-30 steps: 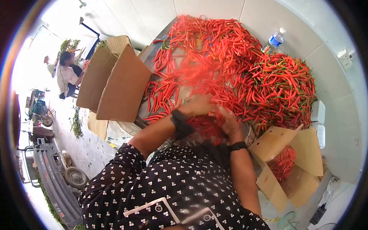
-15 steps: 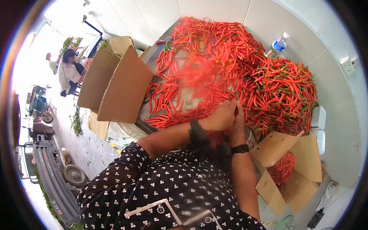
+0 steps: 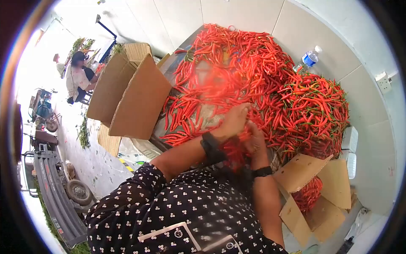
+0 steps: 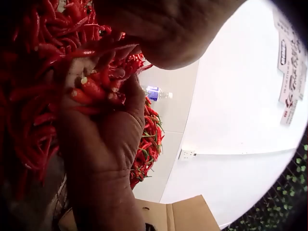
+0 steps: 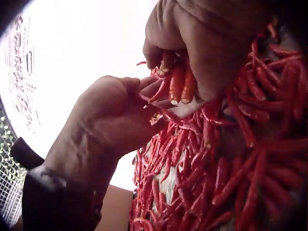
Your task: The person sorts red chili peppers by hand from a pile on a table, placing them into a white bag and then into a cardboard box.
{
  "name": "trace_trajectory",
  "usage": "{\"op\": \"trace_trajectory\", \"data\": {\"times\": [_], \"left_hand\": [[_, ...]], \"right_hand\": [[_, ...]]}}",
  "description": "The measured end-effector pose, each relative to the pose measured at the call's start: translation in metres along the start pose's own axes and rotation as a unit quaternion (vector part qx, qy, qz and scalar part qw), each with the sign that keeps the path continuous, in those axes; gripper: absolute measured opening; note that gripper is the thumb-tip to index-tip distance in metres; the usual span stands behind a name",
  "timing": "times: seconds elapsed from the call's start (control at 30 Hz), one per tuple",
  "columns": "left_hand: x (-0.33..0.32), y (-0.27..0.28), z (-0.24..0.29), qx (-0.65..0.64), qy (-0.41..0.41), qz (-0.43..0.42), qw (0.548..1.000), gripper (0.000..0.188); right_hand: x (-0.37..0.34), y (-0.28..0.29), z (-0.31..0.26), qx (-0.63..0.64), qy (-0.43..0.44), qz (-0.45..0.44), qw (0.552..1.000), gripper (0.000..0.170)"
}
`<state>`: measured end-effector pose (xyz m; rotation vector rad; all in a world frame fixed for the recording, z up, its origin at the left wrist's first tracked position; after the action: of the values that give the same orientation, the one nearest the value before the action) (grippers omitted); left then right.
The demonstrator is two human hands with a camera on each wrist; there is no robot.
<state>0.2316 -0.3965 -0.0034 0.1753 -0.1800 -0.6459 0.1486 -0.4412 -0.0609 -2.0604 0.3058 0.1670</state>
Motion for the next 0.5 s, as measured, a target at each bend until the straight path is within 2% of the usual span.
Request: {"op": "trace_trajectory", "data": {"times": [0.07,0.1,0.13,0.17,0.3,0.33,0.37,0.4,0.43,0.47,0.5], "left_hand": [[-0.004,0.002,0.008,0.035,-0.013,0.008,0.999,0.029],[-0.006,0.005,0.015,0.07,-0.028,0.016,0.997,0.031],[-0.006,0.007,0.017,0.07,-0.028,0.016,0.997,0.031],[-0.006,0.005,0.019,0.079,-0.021,-0.007,0.997,0.033],[-0.001,0.001,0.009,0.138,0.016,-0.088,0.986,0.036],[0.003,0.007,0.005,0.137,0.016,-0.089,0.986,0.036],[0.009,0.019,0.014,0.251,-0.04,-0.052,0.966,0.037],[0.01,0.029,0.022,0.36,-0.095,-0.014,0.928,0.039],[0.009,0.041,0.018,0.359,-0.096,-0.015,0.928,0.039],[0.007,0.048,0.012,0.404,-0.1,-0.043,0.908,0.036],[0.005,0.056,0.005,0.447,-0.103,-0.072,0.886,0.034]], "right_hand": [[0.002,0.013,0.017,-0.129,-0.019,-0.06,0.99,0.032],[0.003,0.011,0.018,-0.128,-0.019,-0.06,0.99,0.032],[0.003,0.004,0.009,-0.288,0.029,-0.071,0.954,0.029],[0.002,-0.006,0.002,-0.44,0.076,-0.081,0.891,0.026],[-0.005,-0.023,-0.01,-0.407,0.048,-0.052,0.911,0.017],[-0.004,-0.015,-0.002,-0.239,-0.019,-0.032,0.97,0.014],[-0.006,-0.01,0.009,-0.061,-0.086,-0.01,0.994,0.013],[-0.007,-0.001,0.008,-0.06,-0.085,-0.009,0.995,0.013],[-0.01,0.022,0.001,-0.101,-0.067,0.05,0.991,0.012],[-0.013,0.043,-0.006,-0.141,-0.048,0.109,0.983,0.012],[-0.015,0.042,-0.009,-0.141,-0.046,0.11,0.983,0.012]]}}
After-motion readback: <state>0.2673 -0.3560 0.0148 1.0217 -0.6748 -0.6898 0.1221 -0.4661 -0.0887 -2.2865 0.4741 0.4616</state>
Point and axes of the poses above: each hand's wrist, its own x-axis towards the middle knuckle, its own y-axis out of the back of the hand, z = x × y, the point moved 10 cm from there along x, towards the middle knuckle, and after that the axes turned 5 degrees about -z, right-handed, at the moved point
